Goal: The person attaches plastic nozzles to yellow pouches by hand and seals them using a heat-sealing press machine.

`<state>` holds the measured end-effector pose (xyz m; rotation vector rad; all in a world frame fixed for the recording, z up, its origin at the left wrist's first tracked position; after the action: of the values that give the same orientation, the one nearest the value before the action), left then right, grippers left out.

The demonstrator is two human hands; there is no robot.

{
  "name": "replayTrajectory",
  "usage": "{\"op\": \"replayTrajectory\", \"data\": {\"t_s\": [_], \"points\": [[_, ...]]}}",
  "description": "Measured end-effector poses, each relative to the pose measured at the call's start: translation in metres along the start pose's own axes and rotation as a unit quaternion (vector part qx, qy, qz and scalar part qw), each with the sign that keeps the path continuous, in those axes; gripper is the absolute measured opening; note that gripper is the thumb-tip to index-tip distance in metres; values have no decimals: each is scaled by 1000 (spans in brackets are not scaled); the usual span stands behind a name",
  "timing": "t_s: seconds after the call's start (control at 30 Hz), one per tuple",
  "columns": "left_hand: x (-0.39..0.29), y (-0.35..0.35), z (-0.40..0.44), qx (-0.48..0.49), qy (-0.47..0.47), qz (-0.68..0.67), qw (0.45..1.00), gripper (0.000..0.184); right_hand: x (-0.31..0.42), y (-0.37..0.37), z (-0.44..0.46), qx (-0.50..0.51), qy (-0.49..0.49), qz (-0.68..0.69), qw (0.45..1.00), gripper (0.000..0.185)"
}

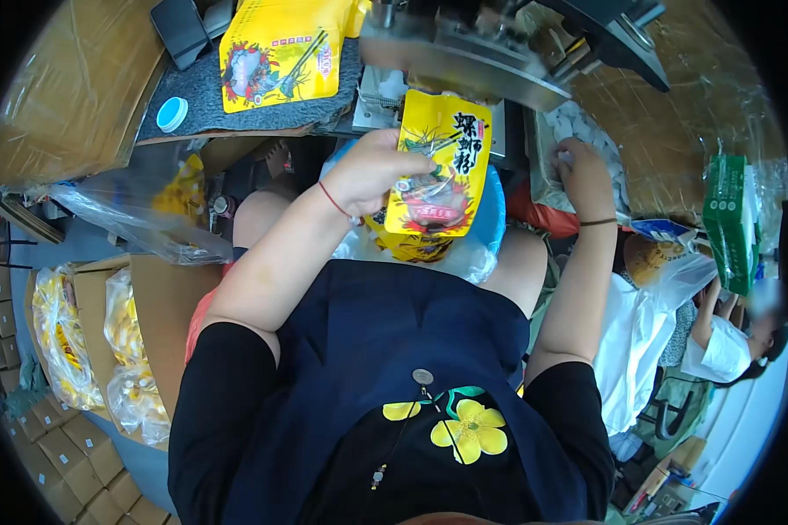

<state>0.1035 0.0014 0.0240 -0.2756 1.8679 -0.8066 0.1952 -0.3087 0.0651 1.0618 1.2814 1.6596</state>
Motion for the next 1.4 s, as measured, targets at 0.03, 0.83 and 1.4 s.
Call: {"op": "replayTrajectory", "data": {"t_s": [0.03,0.83,1.4], "points": [[-3,1,0,0,8,-12,1000,38,-2,-4,0,-17,1,4,1000,26],[-10,14,-62,-102,-139,450,876,26,154,41,-26,-69,63,457,884,21],[8,-1,-8,21,13,55,998,35,14,-1,13,-78,69,-36,994,26]]}}
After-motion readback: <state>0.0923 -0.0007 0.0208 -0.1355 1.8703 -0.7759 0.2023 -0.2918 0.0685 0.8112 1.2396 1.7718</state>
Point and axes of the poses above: each hand's wrist, its own z-axis towards the middle knuckle, its own y-axis out of the back of the hand, x = y × z, the point moved 4 cm from there along z, towards the middle knuckle, and after that the axes turned 2 degrees about x, right-handed, at the moved point
